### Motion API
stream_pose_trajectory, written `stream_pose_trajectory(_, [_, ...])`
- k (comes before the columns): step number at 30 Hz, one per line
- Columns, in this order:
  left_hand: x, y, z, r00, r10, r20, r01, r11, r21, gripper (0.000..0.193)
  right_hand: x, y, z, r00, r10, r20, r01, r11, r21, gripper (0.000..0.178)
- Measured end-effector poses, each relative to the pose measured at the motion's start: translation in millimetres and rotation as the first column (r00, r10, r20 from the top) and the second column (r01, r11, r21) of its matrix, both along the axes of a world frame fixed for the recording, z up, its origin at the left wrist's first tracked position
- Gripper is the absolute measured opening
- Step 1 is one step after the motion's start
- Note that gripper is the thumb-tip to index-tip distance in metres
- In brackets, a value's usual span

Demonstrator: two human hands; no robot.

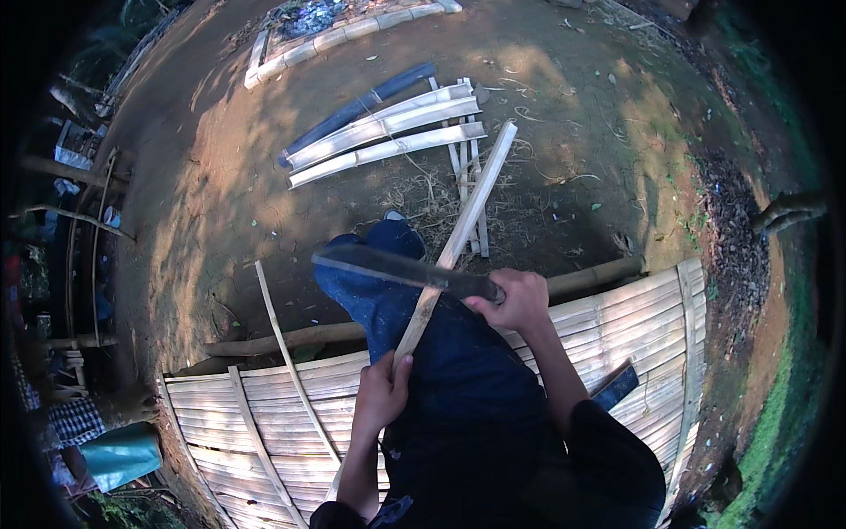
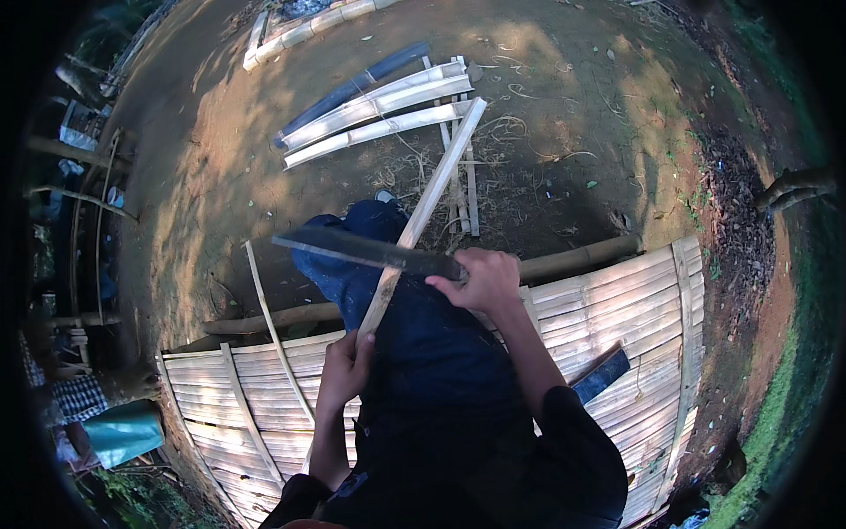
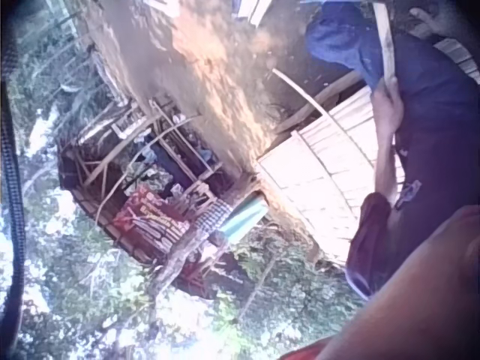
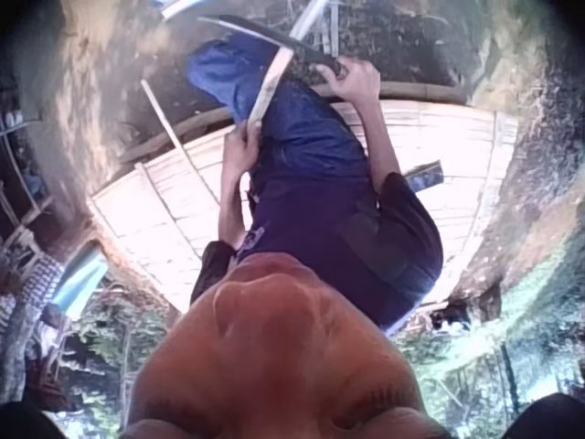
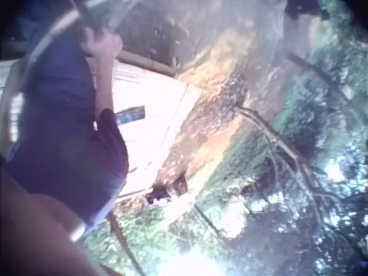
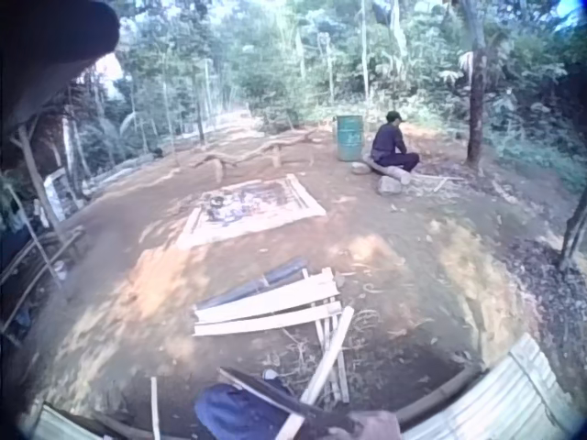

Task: The person shaves a long strip of bamboo using a machete to smooth the surface and edges.

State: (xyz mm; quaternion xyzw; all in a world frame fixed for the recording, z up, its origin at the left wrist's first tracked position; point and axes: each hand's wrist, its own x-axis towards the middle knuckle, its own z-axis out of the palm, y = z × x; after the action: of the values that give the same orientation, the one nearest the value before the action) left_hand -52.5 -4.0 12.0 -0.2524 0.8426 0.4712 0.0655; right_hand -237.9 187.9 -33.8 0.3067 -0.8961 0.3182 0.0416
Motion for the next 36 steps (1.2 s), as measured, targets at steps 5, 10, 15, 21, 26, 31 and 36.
stream_pose_trajectory(5, [1, -2, -11, 0.999, 0.016, -0.037, -0.015, 0.999, 0.037, 0.034, -15, 14, -28, 0.914, -0.297, 0.275, 0.326, 0.943, -0.065, 0.047])
stream_pose_trajectory(10, [-11, 10, -16, 0.997, 0.023, -0.069, -0.008, 0.979, 0.202, 0.034, 25, -2, -4, 0.982, 0.092, 0.167, -0.071, 0.989, -0.126, 0.051])
stream_pose_trajectory(15, [-15, 9, 0, 0.999, -0.041, -0.007, 0.041, 0.999, 0.001, 0.033, 18, -4, 5, 0.994, 0.101, -0.035, -0.101, 0.995, 0.003, 0.051])
stream_pose_trajectory(21, [-29, 3, -5, 0.994, -0.016, -0.11, 0.015, 1.0, -0.012, 0.028, 25, -19, 8, 0.995, -0.022, 0.092, 0.027, 0.999, -0.046, 0.052])
stream_pose_trajectory(26, [-34, 14, -18, 0.979, -0.053, -0.196, 0.049, 0.998, -0.027, 0.026, 28, -31, 18, 0.981, 0.191, -0.024, -0.192, 0.979, -0.072, 0.055])
stream_pose_trajectory(31, [-14, -3, -22, 0.992, 0.047, -0.114, -0.044, 0.999, 0.031, 0.032, 10, -12, 3, 0.997, 0.034, 0.076, -0.039, 0.997, 0.069, 0.063])
stream_pose_trajectory(36, [-9, -9, -28, 0.994, 0.087, -0.073, -0.075, 0.986, 0.151, 0.036, -5, -3, -9, 0.922, -0.235, 0.308, 0.229, 0.972, 0.055, 0.053])
